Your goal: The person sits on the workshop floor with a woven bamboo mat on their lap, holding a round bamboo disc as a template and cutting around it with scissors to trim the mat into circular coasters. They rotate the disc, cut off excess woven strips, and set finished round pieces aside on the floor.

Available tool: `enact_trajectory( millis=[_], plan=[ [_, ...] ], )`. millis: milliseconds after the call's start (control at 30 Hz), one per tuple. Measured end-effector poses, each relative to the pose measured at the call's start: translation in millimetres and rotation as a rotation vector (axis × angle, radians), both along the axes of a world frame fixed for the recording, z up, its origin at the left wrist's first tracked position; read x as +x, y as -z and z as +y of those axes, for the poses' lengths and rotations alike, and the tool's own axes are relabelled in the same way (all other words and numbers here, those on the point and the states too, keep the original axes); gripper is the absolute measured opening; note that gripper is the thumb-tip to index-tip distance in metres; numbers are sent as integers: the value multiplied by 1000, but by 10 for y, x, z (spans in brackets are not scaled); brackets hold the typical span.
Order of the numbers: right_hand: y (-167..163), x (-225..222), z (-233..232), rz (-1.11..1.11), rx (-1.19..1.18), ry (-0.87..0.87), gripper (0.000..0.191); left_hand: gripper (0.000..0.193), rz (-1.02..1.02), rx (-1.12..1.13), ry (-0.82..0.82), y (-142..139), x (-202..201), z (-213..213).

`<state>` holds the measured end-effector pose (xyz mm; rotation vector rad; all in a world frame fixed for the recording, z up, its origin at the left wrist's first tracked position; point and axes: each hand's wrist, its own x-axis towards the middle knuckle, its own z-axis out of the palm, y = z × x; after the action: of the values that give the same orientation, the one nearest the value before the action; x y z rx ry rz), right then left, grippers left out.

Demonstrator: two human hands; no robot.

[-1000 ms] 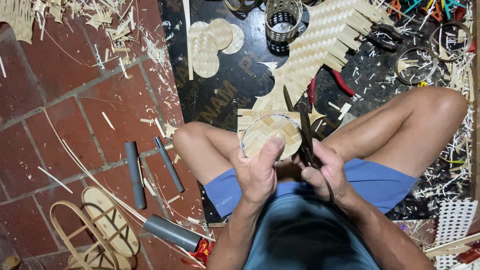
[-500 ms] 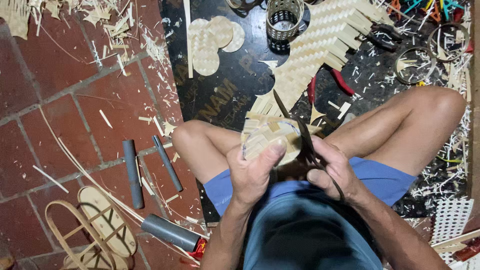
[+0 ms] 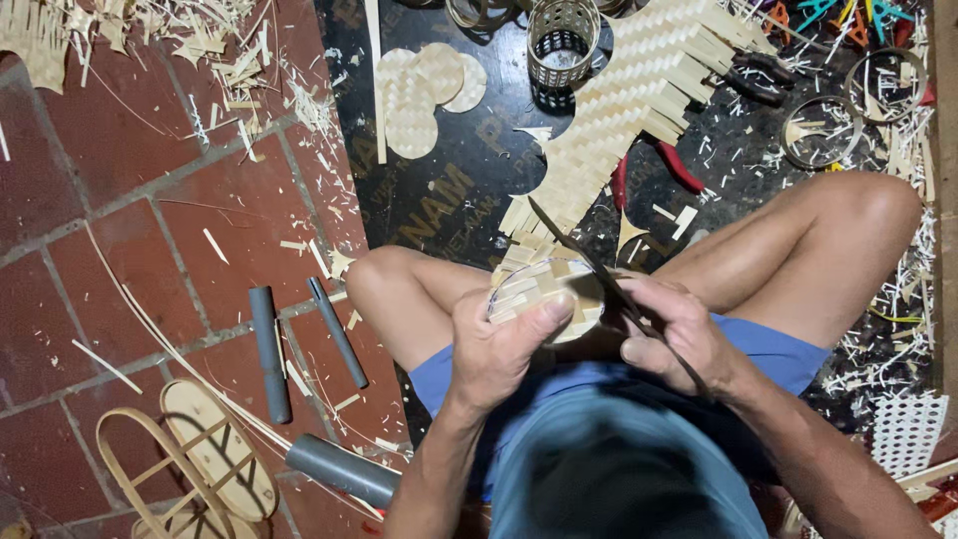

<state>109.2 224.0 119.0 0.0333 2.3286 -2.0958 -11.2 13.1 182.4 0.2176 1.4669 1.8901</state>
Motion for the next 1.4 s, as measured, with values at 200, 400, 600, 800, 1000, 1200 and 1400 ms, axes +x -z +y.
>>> enact_trajectory(
  millis=[200,400,600,800,1000,1200,1400],
  plan=[
    [-134,-80,10,128,30,-34,59,24,-33,-12,57,19,-33,-6],
    [-212,-90,111,-31,79,-57,61,24,-75,91,132,-21,-52,-44],
    [-256,-90,167,77,78,-120,55,28,-122,60,193,-86,-93,-88],
    [-290,-74,229,7,106,-181,51,27,-152,33,292,-93,-158,-145],
    [-295,-76,319,80,206,-229,62,26,-58,-24,379,-93,-219,-217],
    [-388,-103,329,33,98,-295,79,28,-51,40,373,-131,-270,-240],
    [-381,17,165,-55,-17,-213,81,27,-49,-22,323,-190,-189,-213]
  ],
)
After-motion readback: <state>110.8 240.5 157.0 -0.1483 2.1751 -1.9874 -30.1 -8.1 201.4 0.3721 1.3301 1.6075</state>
